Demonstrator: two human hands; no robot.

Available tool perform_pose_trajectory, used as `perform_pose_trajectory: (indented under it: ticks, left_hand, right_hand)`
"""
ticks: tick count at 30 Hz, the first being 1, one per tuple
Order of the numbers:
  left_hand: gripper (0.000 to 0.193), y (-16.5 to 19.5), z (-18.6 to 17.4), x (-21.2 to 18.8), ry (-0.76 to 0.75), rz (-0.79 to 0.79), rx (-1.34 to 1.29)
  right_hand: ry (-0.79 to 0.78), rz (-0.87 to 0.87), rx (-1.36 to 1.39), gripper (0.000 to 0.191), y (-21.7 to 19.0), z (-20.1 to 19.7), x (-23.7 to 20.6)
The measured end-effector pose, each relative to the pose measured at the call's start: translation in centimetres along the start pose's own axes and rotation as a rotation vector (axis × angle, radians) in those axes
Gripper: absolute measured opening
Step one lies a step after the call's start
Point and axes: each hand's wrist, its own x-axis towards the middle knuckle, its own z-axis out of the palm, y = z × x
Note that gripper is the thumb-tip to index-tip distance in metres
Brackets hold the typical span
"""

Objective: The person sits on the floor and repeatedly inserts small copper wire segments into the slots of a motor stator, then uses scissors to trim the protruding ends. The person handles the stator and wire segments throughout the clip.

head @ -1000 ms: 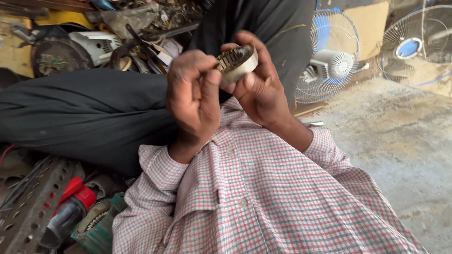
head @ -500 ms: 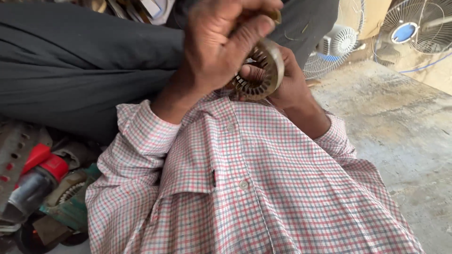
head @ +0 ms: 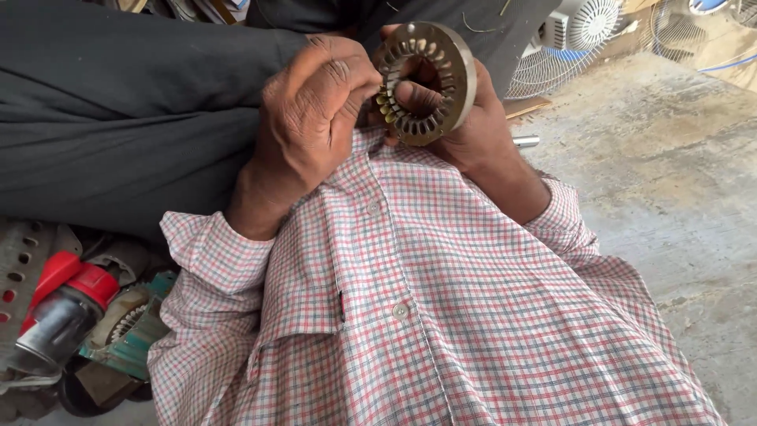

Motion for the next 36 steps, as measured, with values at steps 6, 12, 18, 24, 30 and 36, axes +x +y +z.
perform_pose_trajectory:
  ticks: [6, 12, 18, 24, 30, 36]
  left_hand:
    - [0.008, 0.0, -0.8, 0.7, -0.144, 0.165, 0.314]
    - [0.01, 0.3, -0.7, 1.6, -0.182, 0.123, 0.29]
    - [0.033, -0.3, -2.2, 1.2, -0.081, 0.023, 0.072]
    - [0.022, -1.8, -0.7, -0.1, -0.009, -0.019, 0.011]
    - [0.018, -2.4, -1.4, -0.1, -0.055, 0.023, 0.017]
    - [0.016, -2.5, -1.6, -0.1, -0.052, 0.012, 0.019]
  right_hand:
    - [-0.018, -0.13, -0.144, 0.036, 1.4, -0.5, 0.2]
    - [0.006, -0.114, -0.186, 0.038, 1.3, -0.1, 0.4]
    - [0.026, -0.057, 0.003, 0.044, 1.1, 0.4, 0.9]
    - [0.061, -0.08, -0.073, 0.046, 1.6, 0.4, 1.1]
    - [0.062, -0.103, -0.158, 0.045, 1.9, 0.1, 1.0]
    - [0.076, -0.113, -0.258, 0.045, 2.2, -0.5, 0.8]
